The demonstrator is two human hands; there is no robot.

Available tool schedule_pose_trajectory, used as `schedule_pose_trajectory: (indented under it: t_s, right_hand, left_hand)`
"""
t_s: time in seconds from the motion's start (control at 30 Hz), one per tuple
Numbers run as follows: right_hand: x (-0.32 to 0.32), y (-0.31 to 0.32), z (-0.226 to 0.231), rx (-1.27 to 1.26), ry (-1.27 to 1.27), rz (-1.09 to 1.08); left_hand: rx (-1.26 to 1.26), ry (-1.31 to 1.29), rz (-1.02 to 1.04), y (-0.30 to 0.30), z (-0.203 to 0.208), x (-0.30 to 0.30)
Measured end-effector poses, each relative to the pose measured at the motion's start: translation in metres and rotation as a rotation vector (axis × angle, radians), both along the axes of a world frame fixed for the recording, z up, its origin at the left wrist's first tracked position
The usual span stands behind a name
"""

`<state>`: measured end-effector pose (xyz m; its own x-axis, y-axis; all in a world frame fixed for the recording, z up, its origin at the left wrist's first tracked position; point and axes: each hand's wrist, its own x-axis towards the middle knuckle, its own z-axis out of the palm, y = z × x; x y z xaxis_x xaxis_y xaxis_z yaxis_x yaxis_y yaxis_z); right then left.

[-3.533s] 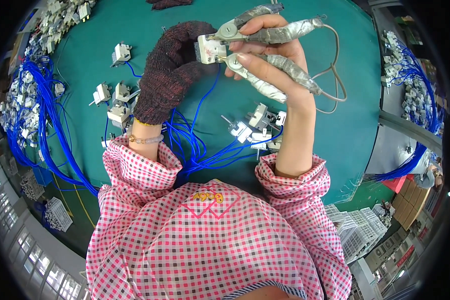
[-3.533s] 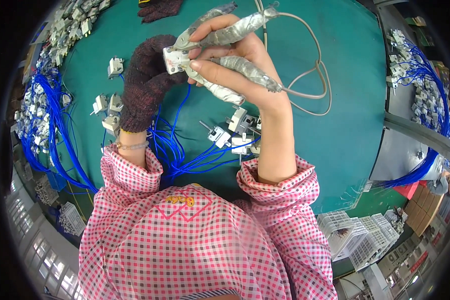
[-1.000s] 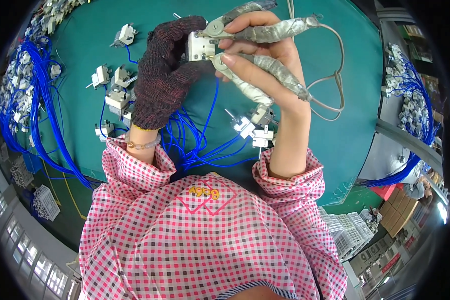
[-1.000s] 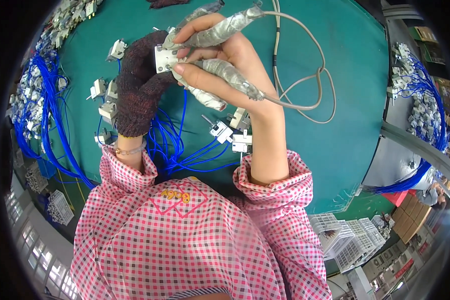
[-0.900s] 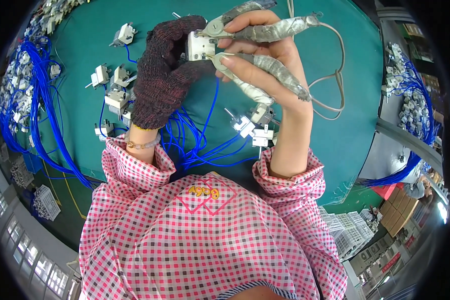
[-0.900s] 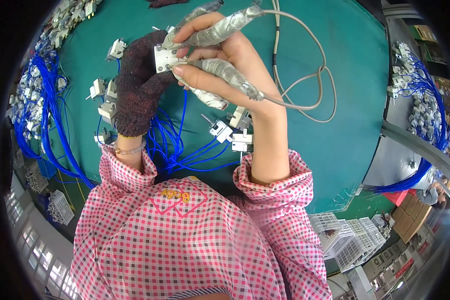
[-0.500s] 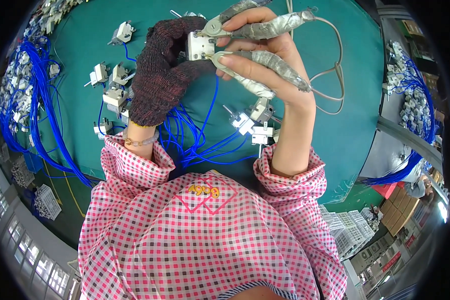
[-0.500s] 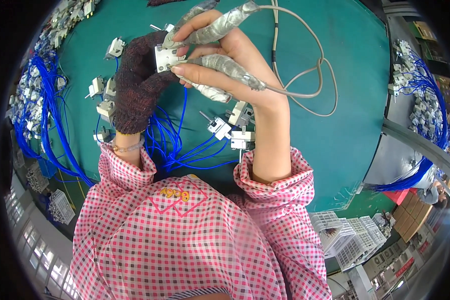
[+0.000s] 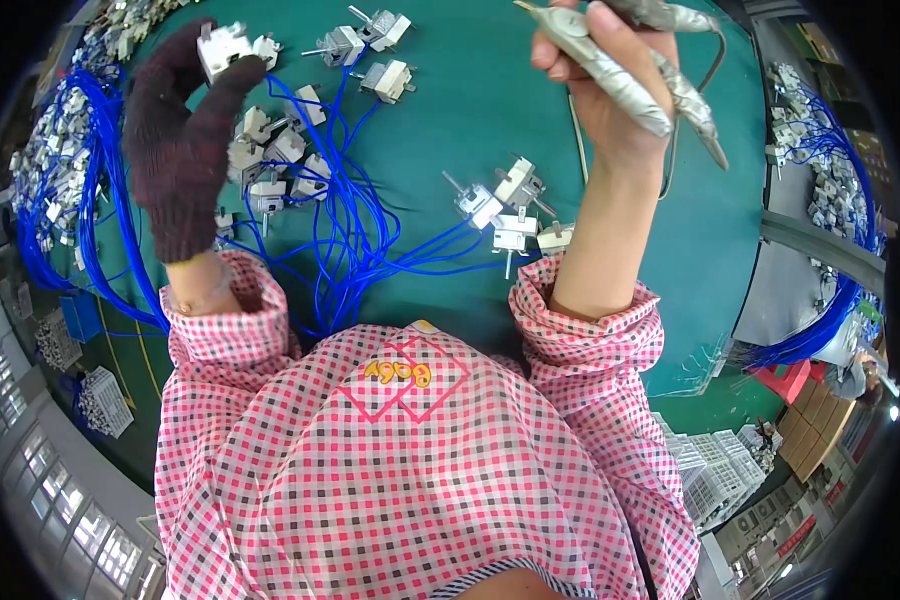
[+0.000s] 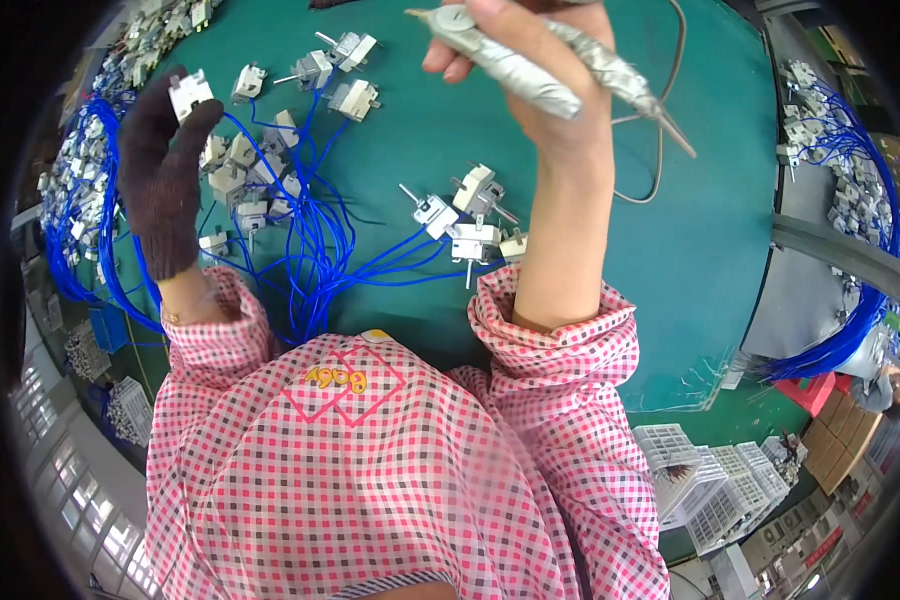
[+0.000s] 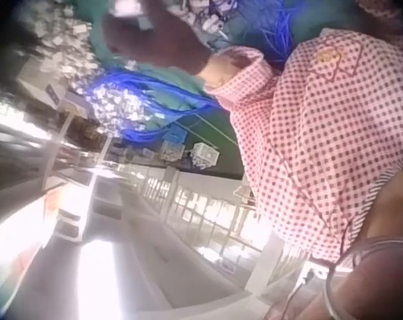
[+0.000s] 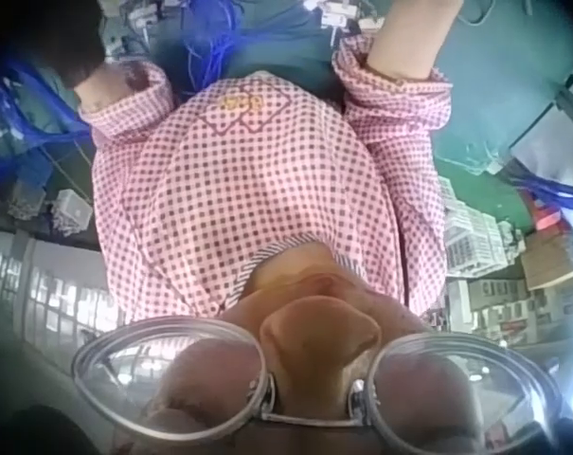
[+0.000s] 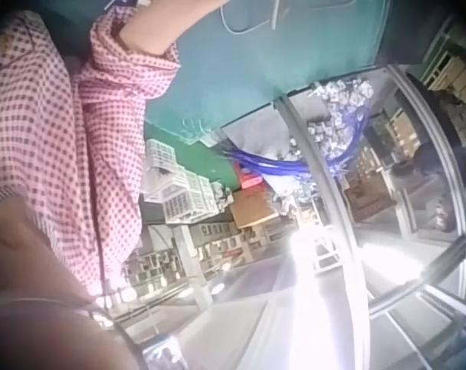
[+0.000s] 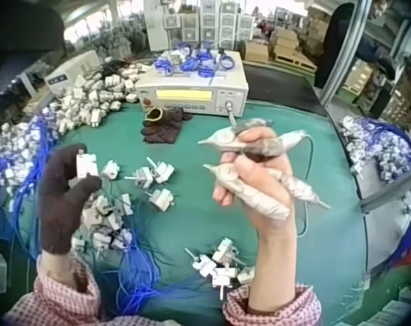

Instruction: Assembling wire harnesses and connectors at an industrial assembly station.

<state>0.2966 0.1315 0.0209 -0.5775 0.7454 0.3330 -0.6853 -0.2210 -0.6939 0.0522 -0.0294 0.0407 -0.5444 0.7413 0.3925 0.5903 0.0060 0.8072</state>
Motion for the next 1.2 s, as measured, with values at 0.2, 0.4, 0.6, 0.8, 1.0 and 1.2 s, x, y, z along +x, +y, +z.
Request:
schedule_pose_trajectory:
  t_s: [0.2, 0.4, 0.6, 0.8, 1.0, 1.2]
  right_hand:
    - [0.011, -0.005, 0.021, 0.046, 0.143, 0.015]
    - [0.029, -0.011, 0.039, 0.118, 0.185, -0.062]
    - [0.065, -0.004, 0.062, 0.192, 0.254, 0.045]
    - [0.107, 0.005, 0.070, 0.217, 0.254, 0.045]
    - [0.123, -0.007, 0.079, 0.239, 0.362, -0.080]
    - [0.122, -0.005, 0.079, 0.222, 0.350, -0.164]
  left_hand:
    - [-0.574, -0.116, 0.126, -0.017, -0.045, -0.036]
    - [-0.294, 0.906, 0.012, -0.002, -0.008, 0.047]
    - [-0.411, 1.079, -0.663, -0.043, -0.038, 0.155]
    - [-0.121, 0.839, -0.535, -0.042, -0.049, 0.167]
    - [-0.098, 0.227, -0.975, -0.036, -0.016, 0.126]
    - [-0.128, -0.078, -0.545, -0.027, 0.003, 0.118]
